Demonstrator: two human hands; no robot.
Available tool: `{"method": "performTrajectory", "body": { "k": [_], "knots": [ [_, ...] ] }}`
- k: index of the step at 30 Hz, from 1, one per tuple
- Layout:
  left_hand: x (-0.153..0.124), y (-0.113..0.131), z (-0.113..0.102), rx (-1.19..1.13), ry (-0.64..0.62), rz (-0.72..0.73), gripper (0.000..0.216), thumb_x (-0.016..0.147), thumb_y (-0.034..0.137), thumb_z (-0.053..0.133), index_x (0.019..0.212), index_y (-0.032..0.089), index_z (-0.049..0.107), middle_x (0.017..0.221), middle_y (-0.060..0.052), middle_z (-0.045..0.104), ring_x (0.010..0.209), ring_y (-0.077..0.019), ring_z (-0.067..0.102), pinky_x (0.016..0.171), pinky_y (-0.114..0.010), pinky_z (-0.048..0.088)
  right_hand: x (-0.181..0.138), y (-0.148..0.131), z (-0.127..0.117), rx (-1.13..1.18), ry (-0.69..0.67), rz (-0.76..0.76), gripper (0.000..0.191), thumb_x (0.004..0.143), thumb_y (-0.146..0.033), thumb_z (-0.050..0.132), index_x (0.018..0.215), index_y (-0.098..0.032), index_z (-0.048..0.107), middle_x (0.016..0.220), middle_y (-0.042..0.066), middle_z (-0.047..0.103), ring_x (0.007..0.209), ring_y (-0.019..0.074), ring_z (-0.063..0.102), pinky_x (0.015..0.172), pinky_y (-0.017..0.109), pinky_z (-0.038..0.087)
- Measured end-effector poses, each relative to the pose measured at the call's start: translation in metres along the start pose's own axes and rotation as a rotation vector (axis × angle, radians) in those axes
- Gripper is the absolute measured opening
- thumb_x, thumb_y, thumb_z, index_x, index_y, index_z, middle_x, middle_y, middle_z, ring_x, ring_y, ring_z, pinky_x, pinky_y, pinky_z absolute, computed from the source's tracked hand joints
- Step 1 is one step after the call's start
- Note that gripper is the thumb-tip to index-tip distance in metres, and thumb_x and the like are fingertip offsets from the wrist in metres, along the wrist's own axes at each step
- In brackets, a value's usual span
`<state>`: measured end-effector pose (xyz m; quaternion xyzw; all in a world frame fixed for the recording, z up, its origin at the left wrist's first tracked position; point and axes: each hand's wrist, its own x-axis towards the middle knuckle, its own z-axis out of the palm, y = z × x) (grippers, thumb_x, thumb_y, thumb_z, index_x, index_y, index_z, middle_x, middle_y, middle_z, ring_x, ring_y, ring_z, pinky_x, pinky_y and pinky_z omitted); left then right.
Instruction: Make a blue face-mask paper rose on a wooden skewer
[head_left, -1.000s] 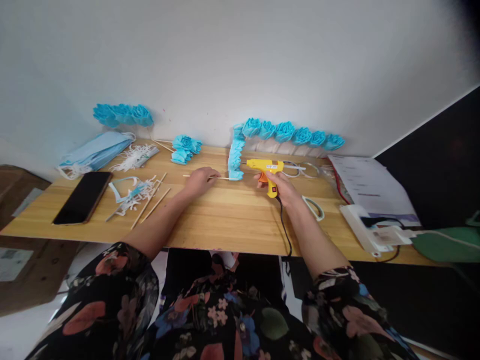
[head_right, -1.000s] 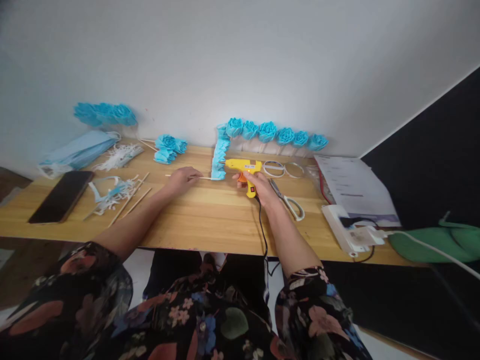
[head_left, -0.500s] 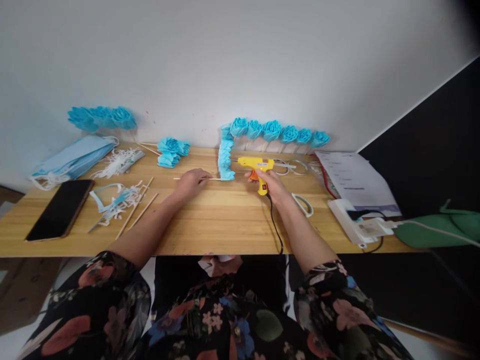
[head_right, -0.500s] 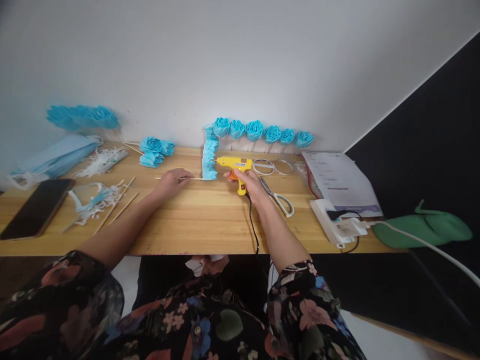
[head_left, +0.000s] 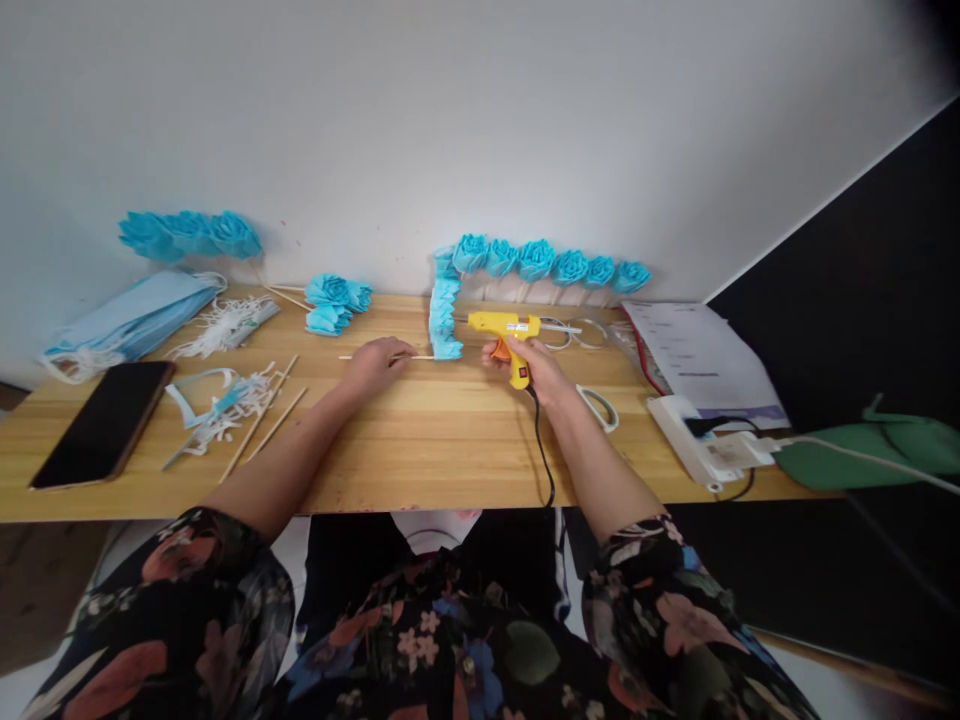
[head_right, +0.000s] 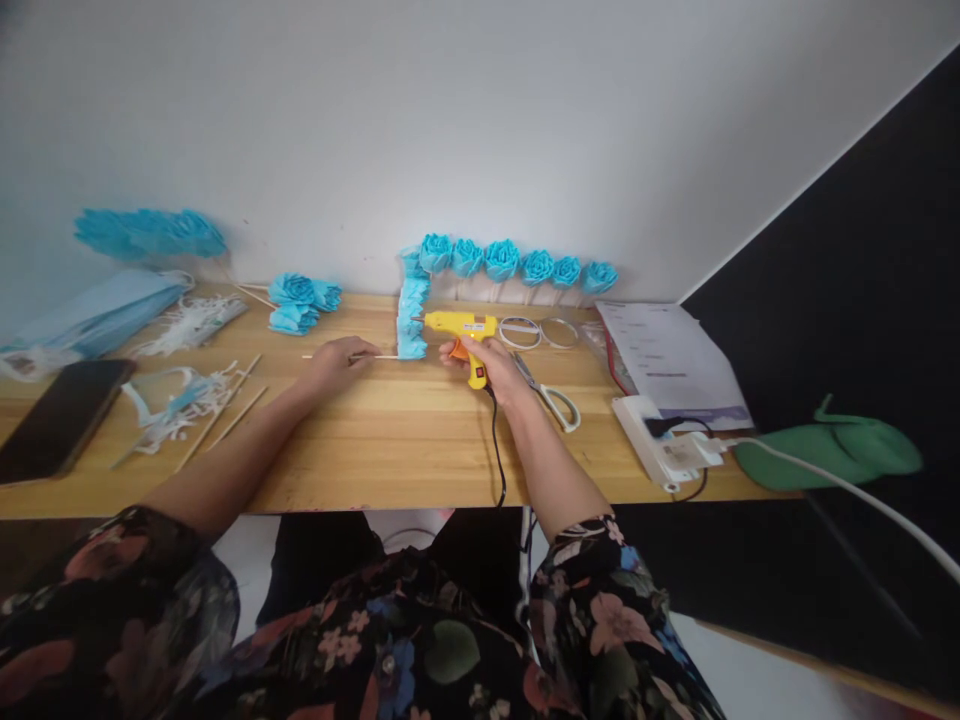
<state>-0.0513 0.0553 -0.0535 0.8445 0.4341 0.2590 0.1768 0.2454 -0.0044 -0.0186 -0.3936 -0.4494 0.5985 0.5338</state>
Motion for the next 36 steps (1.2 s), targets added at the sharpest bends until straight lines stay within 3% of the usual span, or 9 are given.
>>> {"method": "performTrajectory", "body": {
  "k": [5, 13, 19, 28, 36],
  "knots": [
    [-0.0004, 0.0012, -0.0017, -0.005, 0.004, 0.004, 0.032, 0.090, 0.029, 0.050, 0.102, 0.018, 0.077, 0.106, -0.010, 0.077, 0.098, -0.0250, 0.070, 0.090, -0.037, 0.053, 0.0025, 0.0007, -0.0011, 0.005, -0.007, 0.000, 0.044, 0.071, -0.055, 0.085, 0.097, -0.021, 0.075, 0.089, 0.005, 0.080, 0.076, 0.0187, 0.075, 0.076, 0.033, 0.063],
    [-0.0003, 0.0013, -0.0018, -0.006, -0.001, 0.003, 0.032, 0.091, 0.031, 0.050, 0.102, 0.019, 0.077, 0.105, -0.009, 0.077, 0.098, -0.0245, 0.070, 0.090, -0.036, 0.053, 0.0018, 0.0031, -0.0026, -0.043, -0.001, 0.006, 0.045, 0.071, -0.057, 0.084, 0.095, -0.021, 0.076, 0.093, 0.006, 0.081, 0.080, 0.0194, 0.076, 0.082, 0.033, 0.062],
    [-0.0013, 0.0042, -0.0035, -0.013, -0.002, 0.010, 0.033, 0.091, 0.029, 0.049, 0.103, 0.019, 0.078, 0.105, -0.009, 0.077, 0.098, -0.0247, 0.070, 0.090, -0.036, 0.054, 0.0017, 0.0029, 0.0028, -0.144, 0.111, -0.011, 0.044, 0.068, -0.059, 0.086, 0.085, -0.020, 0.075, 0.087, 0.006, 0.081, 0.077, 0.0184, 0.075, 0.079, 0.031, 0.061],
    [-0.0022, 0.0055, -0.0026, -0.006, 0.025, 0.016, 0.029, 0.091, 0.025, 0.051, 0.101, 0.019, 0.078, 0.103, -0.009, 0.077, 0.098, -0.0240, 0.069, 0.091, -0.036, 0.054, 0.0007, 0.0030, 0.0004, -0.186, 0.092, 0.008, 0.045, 0.071, -0.061, 0.081, 0.089, -0.021, 0.073, 0.091, 0.007, 0.081, 0.094, 0.0244, 0.077, 0.086, 0.036, 0.060],
    [-0.0019, -0.0008, 0.0022, 0.018, 0.072, 0.054, 0.027, 0.090, 0.024, 0.054, 0.097, 0.018, 0.079, 0.098, -0.010, 0.076, 0.094, -0.0244, 0.067, 0.088, -0.038, 0.053, -0.0052, -0.0045, 0.0009, -0.211, 0.052, 0.019, 0.044, 0.073, -0.058, 0.083, 0.091, -0.019, 0.075, 0.096, 0.008, 0.081, 0.086, 0.0205, 0.077, 0.083, 0.032, 0.061]
  ]
}}
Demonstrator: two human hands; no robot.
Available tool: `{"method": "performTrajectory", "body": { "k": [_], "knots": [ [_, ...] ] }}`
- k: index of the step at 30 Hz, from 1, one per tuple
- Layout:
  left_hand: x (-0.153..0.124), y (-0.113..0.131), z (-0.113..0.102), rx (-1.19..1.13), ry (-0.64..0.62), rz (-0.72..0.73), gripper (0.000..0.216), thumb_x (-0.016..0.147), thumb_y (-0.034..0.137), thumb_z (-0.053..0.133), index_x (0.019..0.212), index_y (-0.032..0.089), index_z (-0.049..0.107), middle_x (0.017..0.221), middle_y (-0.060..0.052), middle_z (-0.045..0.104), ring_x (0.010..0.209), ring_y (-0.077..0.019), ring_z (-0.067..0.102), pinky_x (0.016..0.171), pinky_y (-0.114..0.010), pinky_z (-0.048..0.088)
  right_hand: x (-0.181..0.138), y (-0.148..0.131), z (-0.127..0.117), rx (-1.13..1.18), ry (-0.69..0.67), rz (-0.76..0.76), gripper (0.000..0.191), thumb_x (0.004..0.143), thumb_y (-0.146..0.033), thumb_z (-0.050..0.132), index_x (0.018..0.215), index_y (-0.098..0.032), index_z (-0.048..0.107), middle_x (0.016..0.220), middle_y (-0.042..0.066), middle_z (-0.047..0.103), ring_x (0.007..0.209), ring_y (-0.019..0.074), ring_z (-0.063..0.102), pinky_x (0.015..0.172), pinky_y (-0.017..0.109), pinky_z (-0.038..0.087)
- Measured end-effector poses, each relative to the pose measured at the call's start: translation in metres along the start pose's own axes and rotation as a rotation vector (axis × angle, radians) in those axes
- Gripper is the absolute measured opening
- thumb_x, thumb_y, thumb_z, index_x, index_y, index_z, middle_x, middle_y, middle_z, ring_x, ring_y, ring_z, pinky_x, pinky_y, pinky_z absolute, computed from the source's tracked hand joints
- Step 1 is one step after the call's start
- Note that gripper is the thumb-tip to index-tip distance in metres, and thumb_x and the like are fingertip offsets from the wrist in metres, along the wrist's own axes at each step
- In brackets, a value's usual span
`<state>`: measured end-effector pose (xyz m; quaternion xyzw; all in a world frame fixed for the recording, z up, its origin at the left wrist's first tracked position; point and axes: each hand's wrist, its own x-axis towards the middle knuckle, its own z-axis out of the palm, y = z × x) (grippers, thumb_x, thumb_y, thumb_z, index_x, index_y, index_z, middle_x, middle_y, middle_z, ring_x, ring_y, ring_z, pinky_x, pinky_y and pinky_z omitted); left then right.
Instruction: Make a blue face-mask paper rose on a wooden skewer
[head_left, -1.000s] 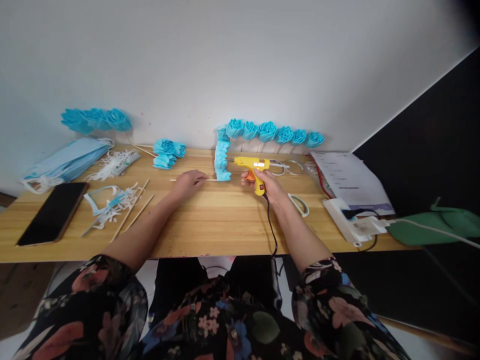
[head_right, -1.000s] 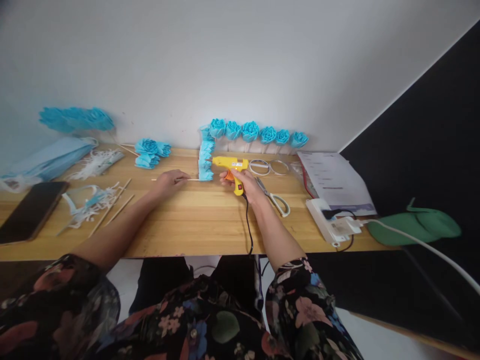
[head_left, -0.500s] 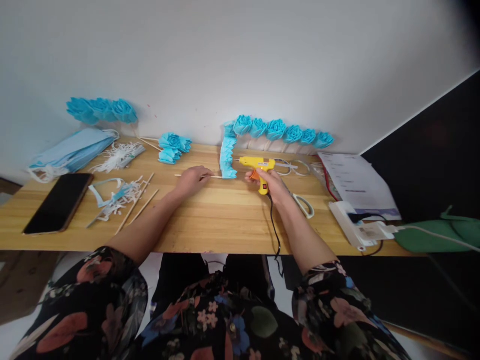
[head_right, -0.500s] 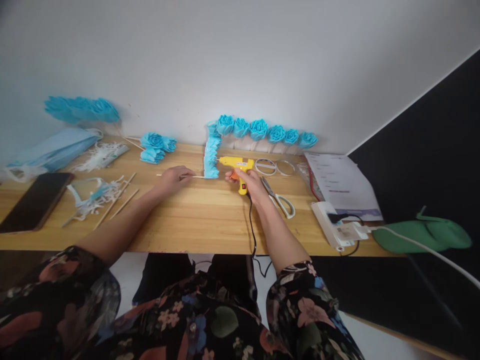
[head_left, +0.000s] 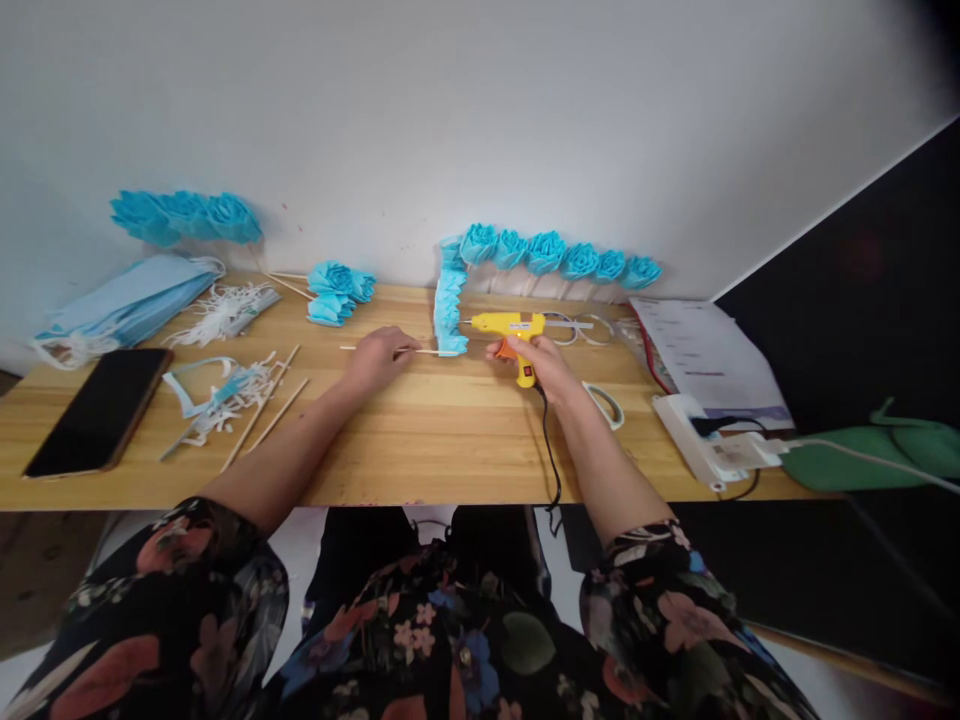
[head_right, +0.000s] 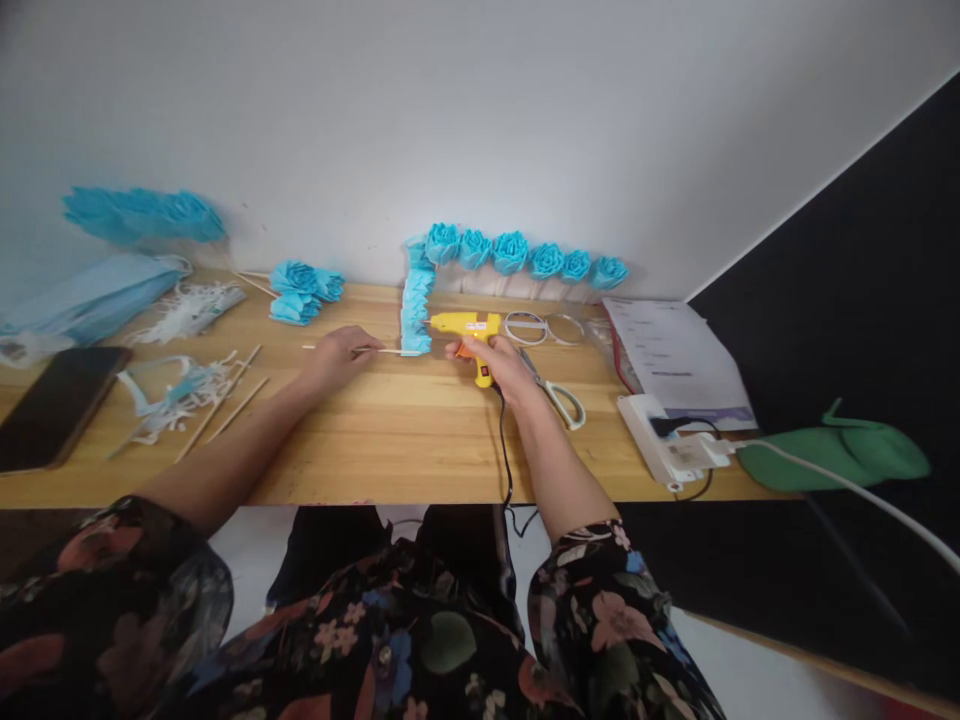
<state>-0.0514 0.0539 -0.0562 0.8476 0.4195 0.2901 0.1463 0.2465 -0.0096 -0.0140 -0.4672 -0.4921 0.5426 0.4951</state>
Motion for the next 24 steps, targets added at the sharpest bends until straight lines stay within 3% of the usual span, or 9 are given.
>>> {"method": "performTrajectory", "body": {
  "k": [7, 16, 24],
  "knots": [
    [0.000, 0.001, 0.000, 0.021, -0.002, 0.015, 0.027, 0.090, 0.023, 0.052, 0.097, 0.019, 0.079, 0.099, -0.010, 0.076, 0.095, -0.0249, 0.067, 0.089, -0.039, 0.052, 0.004, 0.005, 0.002, 0.142, -0.039, 0.046, 0.044, 0.074, -0.057, 0.082, 0.099, -0.023, 0.071, 0.099, 0.006, 0.081, 0.084, 0.0236, 0.079, 0.079, 0.036, 0.064],
    [0.001, 0.000, 0.001, 0.024, 0.027, 0.000, 0.028, 0.091, 0.025, 0.052, 0.097, 0.020, 0.079, 0.099, -0.009, 0.077, 0.097, -0.0246, 0.068, 0.088, -0.038, 0.053, 0.011, -0.034, -0.001, 0.099, -0.138, -0.004, 0.049, 0.068, -0.057, 0.087, 0.095, -0.019, 0.074, 0.091, 0.008, 0.081, 0.078, 0.0237, 0.076, 0.073, 0.037, 0.064],
    [0.000, -0.001, 0.003, 0.020, 0.031, 0.009, 0.030, 0.093, 0.025, 0.050, 0.100, 0.017, 0.078, 0.100, -0.011, 0.077, 0.097, -0.0254, 0.068, 0.089, -0.039, 0.052, 0.009, -0.009, -0.010, 0.006, -0.031, 0.037, 0.050, 0.066, -0.062, 0.085, 0.089, -0.020, 0.074, 0.090, 0.008, 0.081, 0.063, 0.0170, 0.071, 0.065, 0.031, 0.060]
  ]
}}
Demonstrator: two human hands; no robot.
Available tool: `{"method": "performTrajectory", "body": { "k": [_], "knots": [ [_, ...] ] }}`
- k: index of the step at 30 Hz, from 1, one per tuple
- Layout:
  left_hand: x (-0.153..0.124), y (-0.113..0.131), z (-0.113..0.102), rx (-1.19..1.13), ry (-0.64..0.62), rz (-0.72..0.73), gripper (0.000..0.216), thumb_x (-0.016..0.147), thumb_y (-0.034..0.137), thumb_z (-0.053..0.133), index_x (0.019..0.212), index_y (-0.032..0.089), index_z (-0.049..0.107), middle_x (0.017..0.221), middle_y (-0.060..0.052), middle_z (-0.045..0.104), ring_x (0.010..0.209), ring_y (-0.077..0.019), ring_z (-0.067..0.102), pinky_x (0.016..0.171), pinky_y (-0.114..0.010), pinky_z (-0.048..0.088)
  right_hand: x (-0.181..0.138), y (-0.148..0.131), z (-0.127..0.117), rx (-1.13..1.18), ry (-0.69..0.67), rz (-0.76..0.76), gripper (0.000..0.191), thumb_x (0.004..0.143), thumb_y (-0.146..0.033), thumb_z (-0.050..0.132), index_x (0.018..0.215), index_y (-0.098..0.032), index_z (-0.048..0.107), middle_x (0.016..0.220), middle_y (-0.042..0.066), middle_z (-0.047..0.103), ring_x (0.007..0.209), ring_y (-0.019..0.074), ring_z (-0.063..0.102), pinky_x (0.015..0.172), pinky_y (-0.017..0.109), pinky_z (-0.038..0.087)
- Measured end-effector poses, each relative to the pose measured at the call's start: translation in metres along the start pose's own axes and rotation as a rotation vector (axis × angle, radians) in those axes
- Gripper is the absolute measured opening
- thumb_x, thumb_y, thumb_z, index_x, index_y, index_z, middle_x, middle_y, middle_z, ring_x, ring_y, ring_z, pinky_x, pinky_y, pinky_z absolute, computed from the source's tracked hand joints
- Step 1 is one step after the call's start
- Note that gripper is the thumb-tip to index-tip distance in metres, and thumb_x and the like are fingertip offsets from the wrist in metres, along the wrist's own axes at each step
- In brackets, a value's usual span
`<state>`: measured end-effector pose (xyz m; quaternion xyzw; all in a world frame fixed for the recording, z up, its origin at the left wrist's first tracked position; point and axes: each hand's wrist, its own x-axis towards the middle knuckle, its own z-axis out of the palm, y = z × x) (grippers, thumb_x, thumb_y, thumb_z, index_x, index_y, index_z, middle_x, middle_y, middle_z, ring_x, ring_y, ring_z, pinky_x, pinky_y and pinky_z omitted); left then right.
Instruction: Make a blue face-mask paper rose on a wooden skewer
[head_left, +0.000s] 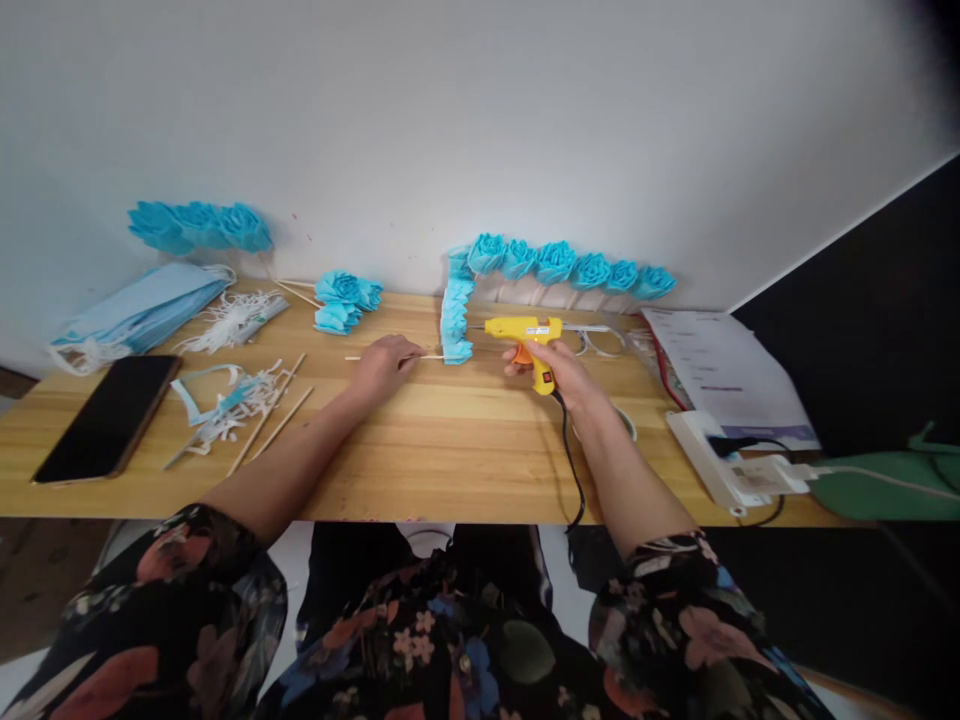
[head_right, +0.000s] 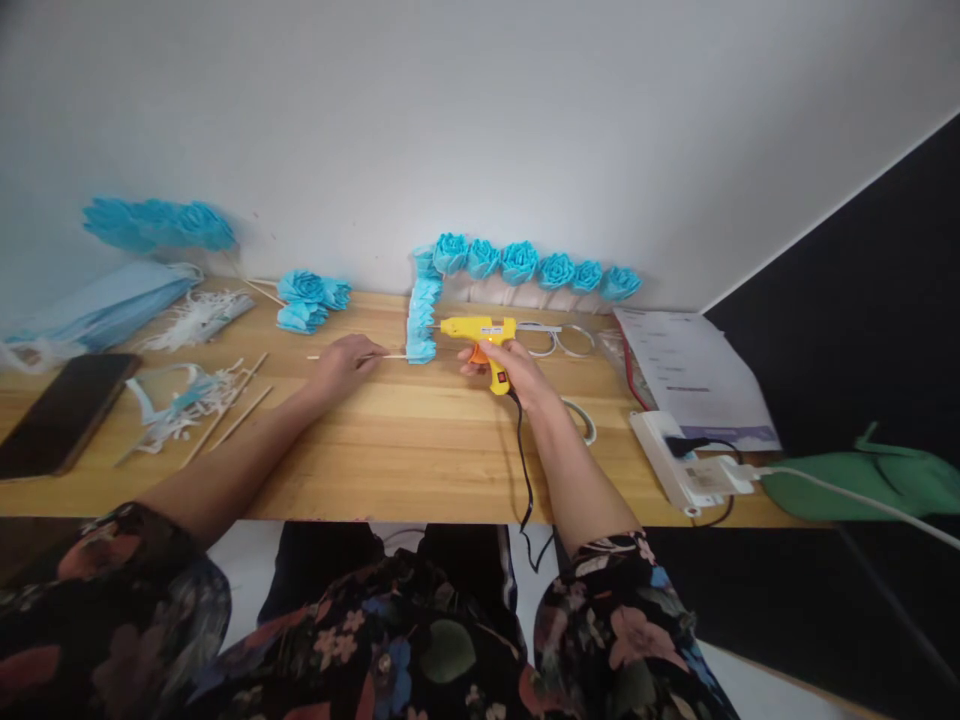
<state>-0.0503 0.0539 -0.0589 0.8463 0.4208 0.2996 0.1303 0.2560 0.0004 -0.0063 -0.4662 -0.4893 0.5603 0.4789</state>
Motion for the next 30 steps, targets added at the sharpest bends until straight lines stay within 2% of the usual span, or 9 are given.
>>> {"method": "performTrajectory", "body": {
  "k": [3, 7, 12, 15, 19, 22, 26, 30],
  "knots": [
    [0.000, 0.000, 0.000, 0.023, -0.010, -0.012, 0.032, 0.095, 0.027, 0.048, 0.102, 0.018, 0.078, 0.100, -0.010, 0.077, 0.097, -0.0248, 0.068, 0.089, -0.038, 0.052, -0.001, -0.001, -0.006, -0.067, 0.020, 0.000, 0.048, 0.069, -0.060, 0.083, 0.090, -0.019, 0.074, 0.094, 0.009, 0.081, 0.060, 0.0147, 0.069, 0.059, 0.028, 0.056],
    [0.007, -0.002, -0.002, 0.059, -0.033, -0.010, 0.033, 0.094, 0.027, 0.047, 0.102, 0.019, 0.078, 0.101, -0.009, 0.077, 0.097, -0.0248, 0.068, 0.088, -0.037, 0.052, 0.000, -0.004, -0.010, -0.138, 0.025, 0.001, 0.043, 0.073, -0.058, 0.080, 0.090, -0.019, 0.074, 0.096, 0.008, 0.081, 0.050, 0.0094, 0.060, 0.045, 0.024, 0.043],
    [0.017, -0.004, -0.003, 0.082, -0.056, -0.039, 0.032, 0.092, 0.025, 0.049, 0.101, 0.020, 0.079, 0.102, -0.010, 0.077, 0.098, -0.0257, 0.068, 0.088, -0.037, 0.052, -0.002, -0.003, -0.009, -0.215, 0.012, -0.012, 0.042, 0.075, -0.058, 0.078, 0.089, -0.018, 0.075, 0.097, 0.009, 0.081, 0.049, 0.0076, 0.055, 0.040, 0.022, 0.034],
    [0.014, -0.005, -0.004, 0.064, -0.020, -0.014, 0.033, 0.094, 0.027, 0.047, 0.101, 0.018, 0.079, 0.101, -0.012, 0.077, 0.098, -0.0268, 0.068, 0.090, -0.039, 0.052, -0.004, -0.002, -0.005, -0.172, -0.046, 0.007, 0.042, 0.077, -0.057, 0.076, 0.089, -0.017, 0.076, 0.100, 0.010, 0.081, 0.048, 0.0074, 0.053, 0.042, 0.023, 0.037],
    [0.007, -0.006, -0.009, 0.072, -0.023, 0.035, 0.035, 0.096, 0.029, 0.046, 0.101, 0.018, 0.078, 0.098, -0.011, 0.077, 0.095, -0.0258, 0.068, 0.088, -0.039, 0.052, -0.006, -0.002, 0.001, -0.141, -0.001, -0.003, 0.039, 0.075, -0.054, 0.079, 0.088, -0.018, 0.075, 0.097, 0.008, 0.081, 0.046, 0.0070, 0.048, 0.043, 0.024, 0.040],
    [0.006, -0.006, -0.012, 0.070, -0.030, 0.053, 0.035, 0.098, 0.029, 0.046, 0.102, 0.018, 0.078, 0.098, -0.011, 0.076, 0.094, -0.0249, 0.068, 0.087, -0.038, 0.052, -0.007, -0.005, 0.004, -0.077, -0.034, -0.044, 0.039, 0.076, -0.057, 0.078, 0.082, -0.018, 0.075, 0.084, 0.006, 0.080, 0.044, 0.0069, 0.046, 0.055, 0.028, 0.051],
    [0.007, -0.006, -0.012, 0.045, -0.031, 0.090, 0.036, 0.100, 0.032, 0.046, 0.104, 0.017, 0.078, 0.098, -0.012, 0.076, 0.093, -0.0249, 0.067, 0.085, -0.037, 0.051, -0.008, -0.007, 0.005, -0.089, -0.048, -0.059, 0.039, 0.076, -0.058, 0.078, 0.077, -0.019, 0.076, 0.062, 0.001, 0.071, 0.045, 0.0087, 0.046, 0.061, 0.030, 0.055],
    [0.007, -0.008, -0.011, 0.024, -0.003, 0.142, 0.036, 0.102, 0.034, 0.047, 0.103, 0.017, 0.079, 0.096, -0.012, 0.077, 0.091, -0.0245, 0.068, 0.082, -0.037, 0.051, -0.006, -0.002, 0.002, -0.077, -0.083, -0.063, 0.040, 0.077, -0.059, 0.076, 0.079, -0.019, 0.075, 0.062, 0.001, 0.070, 0.044, 0.0091, 0.046, 0.065, 0.032, 0.058]
  ]
}}
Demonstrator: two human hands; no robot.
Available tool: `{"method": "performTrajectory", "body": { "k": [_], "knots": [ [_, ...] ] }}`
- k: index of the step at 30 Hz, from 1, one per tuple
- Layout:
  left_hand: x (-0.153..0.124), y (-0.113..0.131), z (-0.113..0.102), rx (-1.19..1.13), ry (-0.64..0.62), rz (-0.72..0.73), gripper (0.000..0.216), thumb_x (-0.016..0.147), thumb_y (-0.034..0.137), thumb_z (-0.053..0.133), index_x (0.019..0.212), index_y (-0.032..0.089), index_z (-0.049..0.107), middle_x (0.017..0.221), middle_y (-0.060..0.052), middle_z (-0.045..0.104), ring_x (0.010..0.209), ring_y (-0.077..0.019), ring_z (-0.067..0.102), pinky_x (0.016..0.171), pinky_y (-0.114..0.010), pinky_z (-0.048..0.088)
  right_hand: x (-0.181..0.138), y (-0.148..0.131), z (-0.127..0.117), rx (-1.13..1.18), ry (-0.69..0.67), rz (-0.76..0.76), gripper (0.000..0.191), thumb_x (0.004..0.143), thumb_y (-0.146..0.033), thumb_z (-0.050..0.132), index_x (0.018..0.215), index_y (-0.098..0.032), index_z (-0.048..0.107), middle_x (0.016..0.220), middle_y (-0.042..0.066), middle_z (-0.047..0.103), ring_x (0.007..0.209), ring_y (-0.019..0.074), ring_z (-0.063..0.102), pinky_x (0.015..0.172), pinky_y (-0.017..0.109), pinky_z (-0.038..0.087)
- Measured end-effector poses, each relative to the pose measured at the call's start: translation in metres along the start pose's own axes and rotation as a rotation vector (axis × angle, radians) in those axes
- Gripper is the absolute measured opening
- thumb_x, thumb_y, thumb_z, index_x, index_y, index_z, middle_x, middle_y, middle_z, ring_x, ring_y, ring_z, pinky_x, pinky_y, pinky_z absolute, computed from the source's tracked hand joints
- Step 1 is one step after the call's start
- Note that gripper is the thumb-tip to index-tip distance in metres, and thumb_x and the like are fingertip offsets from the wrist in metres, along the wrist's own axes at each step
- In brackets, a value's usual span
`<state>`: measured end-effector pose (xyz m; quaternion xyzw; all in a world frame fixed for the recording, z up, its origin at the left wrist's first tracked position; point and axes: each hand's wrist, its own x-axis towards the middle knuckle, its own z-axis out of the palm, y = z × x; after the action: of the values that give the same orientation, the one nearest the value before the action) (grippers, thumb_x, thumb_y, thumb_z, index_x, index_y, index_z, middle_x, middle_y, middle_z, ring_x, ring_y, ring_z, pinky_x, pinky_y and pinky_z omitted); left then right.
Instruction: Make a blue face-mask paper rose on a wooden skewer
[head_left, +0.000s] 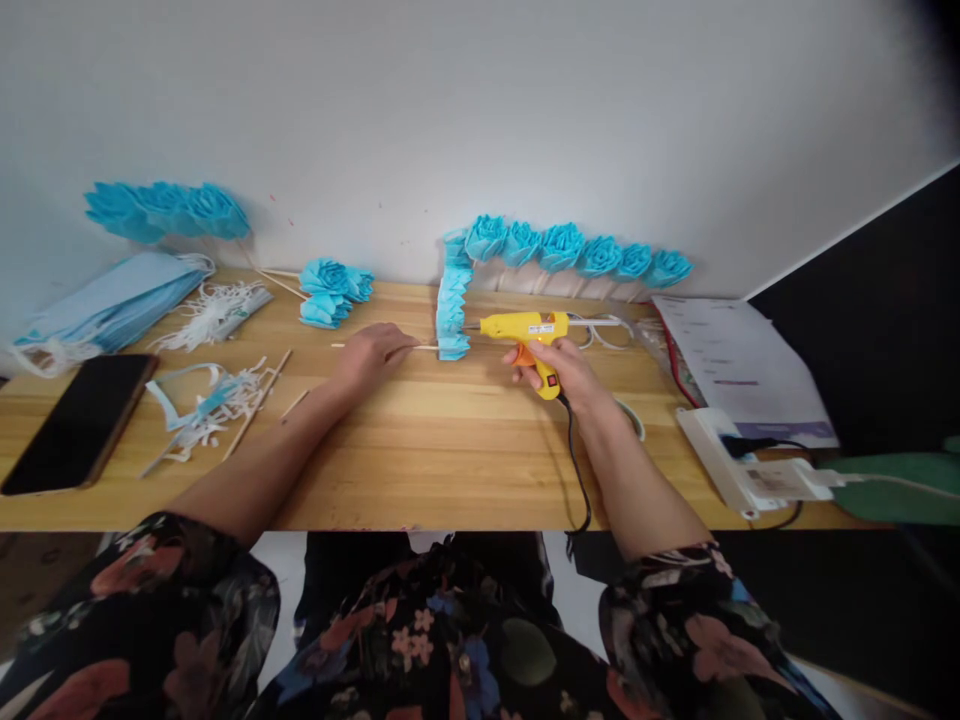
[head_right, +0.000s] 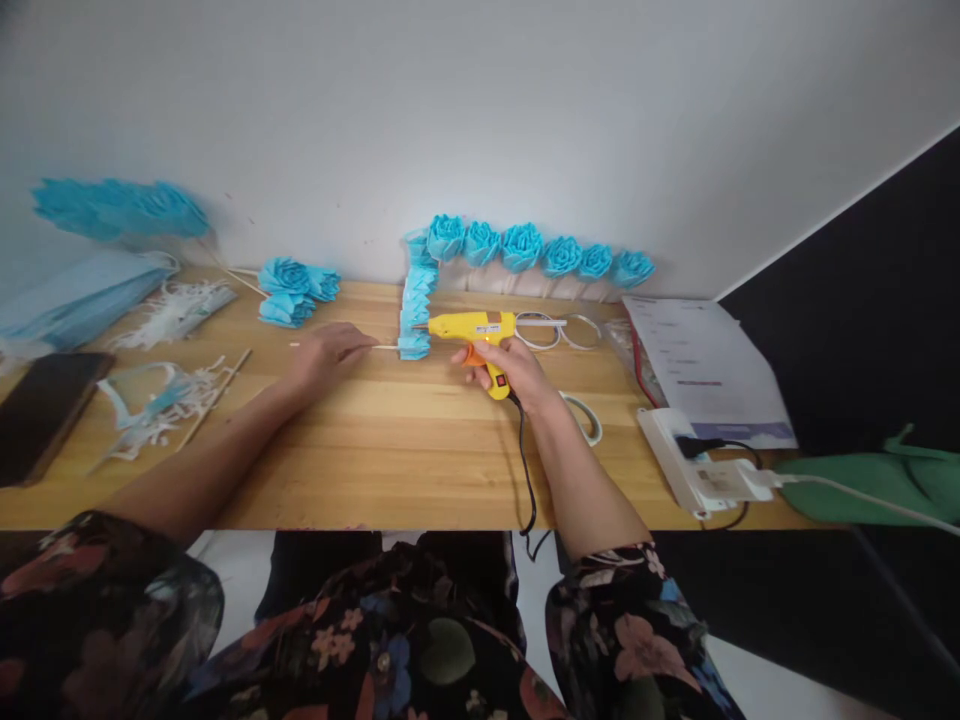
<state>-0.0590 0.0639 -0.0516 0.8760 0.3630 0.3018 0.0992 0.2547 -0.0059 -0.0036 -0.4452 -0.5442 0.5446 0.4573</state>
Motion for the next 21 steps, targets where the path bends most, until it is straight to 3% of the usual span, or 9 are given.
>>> {"method": "performTrajectory", "body": {
  "k": [7, 14, 21],
  "knots": [
    [0.0003, -0.0009, 0.0009, -0.016, 0.061, 0.048, 0.038, 0.104, 0.035, 0.044, 0.105, 0.017, 0.078, 0.093, -0.012, 0.076, 0.088, -0.0231, 0.067, 0.078, -0.035, 0.049, 0.0008, 0.0053, -0.0004, 0.066, 0.013, -0.037, 0.039, 0.078, -0.057, 0.077, 0.078, -0.019, 0.074, 0.080, 0.004, 0.078, 0.044, 0.0064, 0.047, 0.063, 0.030, 0.057],
    [0.0006, 0.0012, -0.0010, 0.008, 0.122, 0.052, 0.039, 0.105, 0.036, 0.045, 0.106, 0.015, 0.078, 0.091, -0.012, 0.075, 0.086, -0.0231, 0.068, 0.076, -0.034, 0.048, -0.0010, 0.0022, 0.0023, 0.121, -0.029, -0.050, 0.043, 0.080, -0.060, 0.073, 0.074, -0.018, 0.075, 0.046, -0.003, 0.055, 0.042, 0.0096, 0.044, 0.063, 0.031, 0.058],
    [0.0009, 0.0028, -0.0039, 0.010, 0.106, 0.031, 0.040, 0.105, 0.038, 0.043, 0.107, 0.017, 0.077, 0.093, -0.011, 0.076, 0.089, -0.0233, 0.068, 0.079, -0.034, 0.048, -0.0014, 0.0012, 0.0035, 0.111, -0.017, -0.047, 0.041, 0.081, -0.059, 0.071, 0.072, -0.019, 0.073, 0.043, -0.003, 0.052, 0.043, 0.0106, 0.043, 0.065, 0.032, 0.057]
  ]
}}
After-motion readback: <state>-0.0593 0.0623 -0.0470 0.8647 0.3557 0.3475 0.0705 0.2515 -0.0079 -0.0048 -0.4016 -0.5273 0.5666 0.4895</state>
